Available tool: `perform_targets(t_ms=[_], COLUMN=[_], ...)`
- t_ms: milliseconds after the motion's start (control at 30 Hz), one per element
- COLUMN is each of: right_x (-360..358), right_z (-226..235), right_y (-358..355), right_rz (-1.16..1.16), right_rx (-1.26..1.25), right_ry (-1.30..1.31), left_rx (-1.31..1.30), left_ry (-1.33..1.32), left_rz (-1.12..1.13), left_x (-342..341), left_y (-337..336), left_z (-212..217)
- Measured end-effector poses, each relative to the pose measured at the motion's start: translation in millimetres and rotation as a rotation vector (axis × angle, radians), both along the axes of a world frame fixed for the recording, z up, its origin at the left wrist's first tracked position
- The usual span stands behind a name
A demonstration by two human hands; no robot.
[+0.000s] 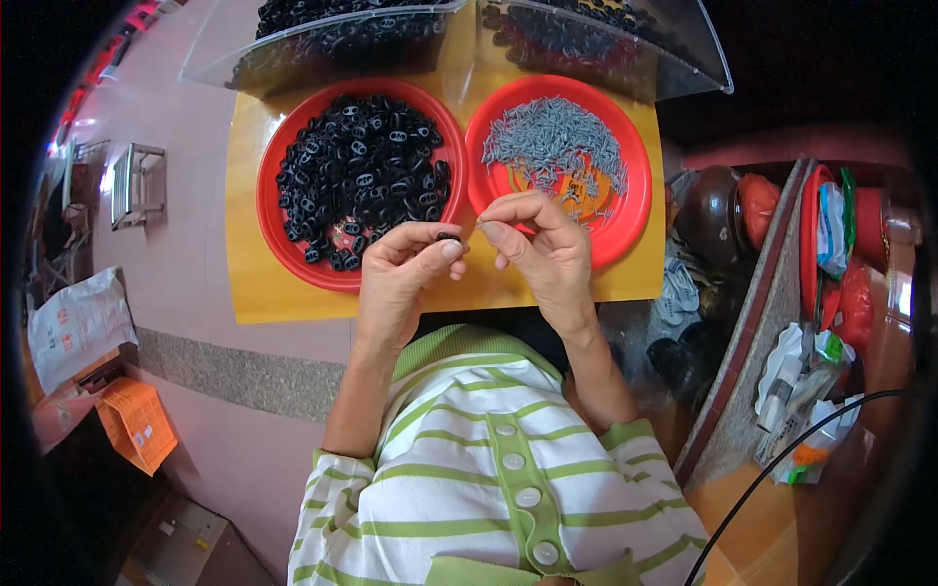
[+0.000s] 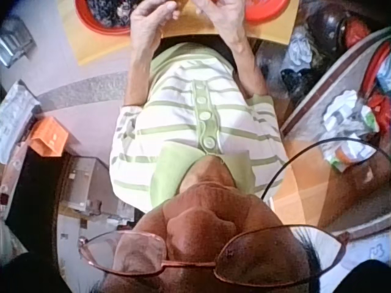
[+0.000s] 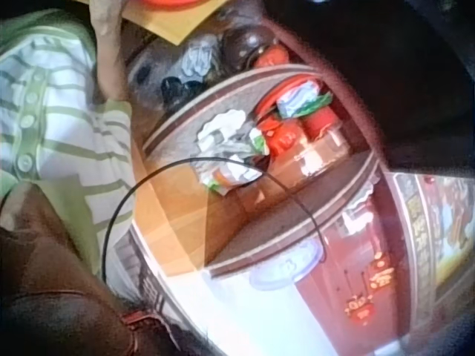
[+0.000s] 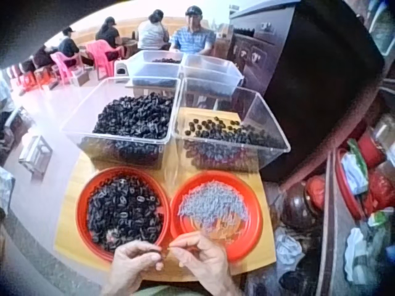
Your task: The person repeatedly picks a black plastic keyring from a red bowl and a metal nail from a second red bowl, then inserts the nail into the keyring by hand. The assembled units are placed back into the keyring bowl. The process continues in a repetitive loop throughout the clip.
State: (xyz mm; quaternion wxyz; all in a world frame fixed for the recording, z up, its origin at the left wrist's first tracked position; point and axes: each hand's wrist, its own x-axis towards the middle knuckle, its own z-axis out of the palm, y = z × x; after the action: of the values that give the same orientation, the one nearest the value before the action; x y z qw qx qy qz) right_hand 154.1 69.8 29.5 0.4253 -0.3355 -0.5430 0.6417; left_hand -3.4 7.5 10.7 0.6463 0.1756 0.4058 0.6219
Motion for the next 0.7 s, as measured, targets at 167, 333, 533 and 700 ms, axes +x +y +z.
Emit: perform_targets(t_ms=[167, 333, 533, 700], right_x=[-4.1, -7.3, -10.1, -13.5], right_z=[0.9, -1.7, -2.3, -3.0], right_y=[-2.1, -2.0, -0.7, -2.6], right_rz=[0.019, -0.013, 0.028, 0.063], right_rx=[0.09, 0.119, 0.092, 0.008], right_ry=[-0.041, -0.056, -0.087, -0.055], left_rx=[0.04, 0.028, -0.004, -0.007], left_ry=[0.054, 0.039, 0.037, 0.038], left_rz=[-0.021, -0.07, -0.076, -0.061], left_x=[-1.4, -3.2, -6.4, -7.4], left_y=[-3.7, -4.8, -5.7, -4.7], left_z=[3.0, 11.8, 8.0, 9.5])
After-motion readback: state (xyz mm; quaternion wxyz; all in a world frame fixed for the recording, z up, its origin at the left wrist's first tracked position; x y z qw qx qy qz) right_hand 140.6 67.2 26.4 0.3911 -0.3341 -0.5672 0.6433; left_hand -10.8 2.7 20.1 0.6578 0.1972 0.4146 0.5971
